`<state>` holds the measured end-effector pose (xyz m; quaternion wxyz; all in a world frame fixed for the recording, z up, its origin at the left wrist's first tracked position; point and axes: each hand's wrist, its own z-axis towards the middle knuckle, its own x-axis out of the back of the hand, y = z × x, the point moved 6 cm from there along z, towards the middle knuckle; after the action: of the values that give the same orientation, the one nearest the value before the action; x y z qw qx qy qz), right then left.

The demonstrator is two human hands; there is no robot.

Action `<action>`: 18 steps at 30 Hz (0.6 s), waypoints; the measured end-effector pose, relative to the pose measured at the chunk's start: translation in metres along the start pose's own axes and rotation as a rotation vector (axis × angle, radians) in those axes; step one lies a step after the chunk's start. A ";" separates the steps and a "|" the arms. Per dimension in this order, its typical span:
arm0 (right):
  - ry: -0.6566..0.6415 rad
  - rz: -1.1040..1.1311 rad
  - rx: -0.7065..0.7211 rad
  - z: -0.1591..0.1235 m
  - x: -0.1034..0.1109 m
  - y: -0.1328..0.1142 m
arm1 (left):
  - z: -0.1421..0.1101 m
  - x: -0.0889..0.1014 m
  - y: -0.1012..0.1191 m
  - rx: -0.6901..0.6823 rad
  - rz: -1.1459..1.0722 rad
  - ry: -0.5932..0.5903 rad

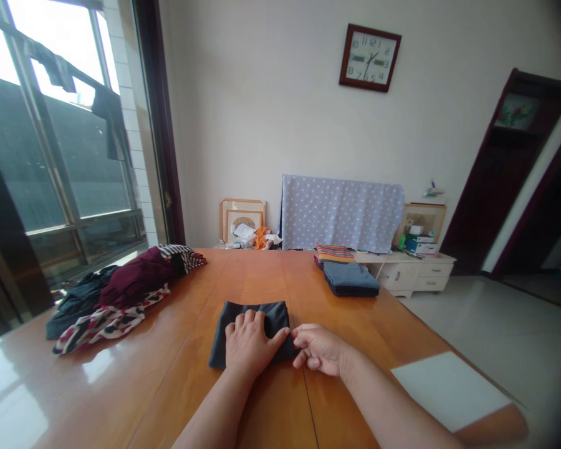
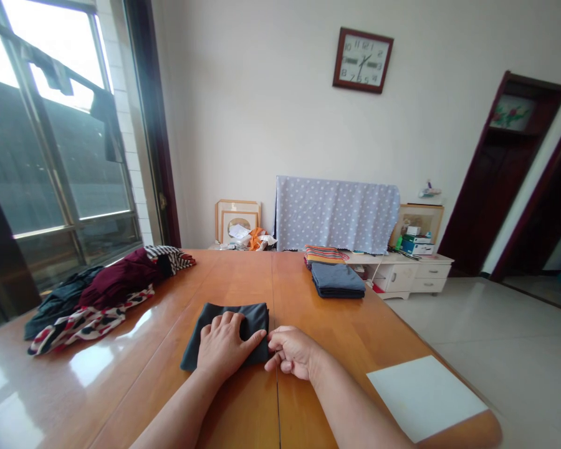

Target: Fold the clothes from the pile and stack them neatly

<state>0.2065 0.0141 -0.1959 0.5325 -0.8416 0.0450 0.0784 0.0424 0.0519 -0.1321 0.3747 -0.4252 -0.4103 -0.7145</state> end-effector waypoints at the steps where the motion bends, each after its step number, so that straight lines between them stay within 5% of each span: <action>1: 0.027 -0.004 0.003 0.002 0.004 -0.004 | 0.000 0.000 0.000 -0.003 0.003 0.002; 7: 0.262 0.141 0.129 0.030 0.028 -0.028 | 0.001 0.000 0.002 -0.007 0.005 -0.008; 18: 0.257 0.150 0.221 0.079 0.012 -0.045 | 0.001 0.002 0.004 -0.013 0.022 -0.022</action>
<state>0.2192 0.1046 -0.1917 0.6043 -0.7753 0.1836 0.0042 0.0454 0.0506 -0.1285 0.3751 -0.4400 -0.4052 -0.7082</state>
